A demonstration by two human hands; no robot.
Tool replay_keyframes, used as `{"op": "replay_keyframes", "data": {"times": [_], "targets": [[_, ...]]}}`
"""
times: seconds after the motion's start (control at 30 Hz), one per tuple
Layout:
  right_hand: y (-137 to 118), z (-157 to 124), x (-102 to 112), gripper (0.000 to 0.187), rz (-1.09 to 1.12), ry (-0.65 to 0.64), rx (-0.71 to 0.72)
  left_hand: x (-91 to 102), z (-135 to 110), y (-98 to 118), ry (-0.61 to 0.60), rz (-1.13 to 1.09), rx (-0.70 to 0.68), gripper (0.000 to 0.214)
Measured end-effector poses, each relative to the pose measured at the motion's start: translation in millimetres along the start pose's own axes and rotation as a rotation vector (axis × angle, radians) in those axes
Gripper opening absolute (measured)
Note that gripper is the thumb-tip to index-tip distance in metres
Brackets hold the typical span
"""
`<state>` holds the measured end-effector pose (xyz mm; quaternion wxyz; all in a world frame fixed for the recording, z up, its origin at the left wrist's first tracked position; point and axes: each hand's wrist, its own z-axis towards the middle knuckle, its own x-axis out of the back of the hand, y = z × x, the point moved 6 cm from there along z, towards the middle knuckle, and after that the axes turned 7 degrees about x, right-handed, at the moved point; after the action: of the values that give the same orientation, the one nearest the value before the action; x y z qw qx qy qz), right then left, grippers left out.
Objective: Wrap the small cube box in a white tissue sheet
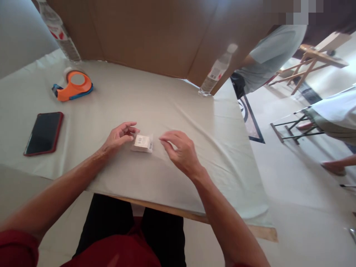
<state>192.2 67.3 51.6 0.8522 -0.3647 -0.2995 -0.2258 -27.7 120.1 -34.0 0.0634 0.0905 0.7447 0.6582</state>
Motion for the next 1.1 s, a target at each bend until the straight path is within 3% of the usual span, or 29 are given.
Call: {"op": "replay_keyframes", "data": {"times": [0.1,0.2,0.37,0.53,0.83,1.1], "targets": [[-4,42,-36,0.016,0.169,-0.092,0.078,-0.9,1,0,-0.005,-0.005,0.002,0.065],[8,57,-53,0.014,0.302,-0.205,0.069,-0.8,3,-2,0.006,0.002,0.003,0.065],[24,51,-57,0.009,0.363,-0.377,0.079,-3.0,3,-5,-0.017,0.015,0.036,0.061],[19,45,-56,0.013,0.183,-0.484,0.168,-3.9,0,-2,-0.009,0.045,0.037,0.056],[-2,40,-68,0.02,-0.244,-0.449,0.352,-5.1,1,-1,-0.021,0.05,0.01,0.053],[16,43,-74,0.013,-0.122,-0.341,0.129,-4.6,0,-1,-0.007,0.103,-0.009,0.054]]}}
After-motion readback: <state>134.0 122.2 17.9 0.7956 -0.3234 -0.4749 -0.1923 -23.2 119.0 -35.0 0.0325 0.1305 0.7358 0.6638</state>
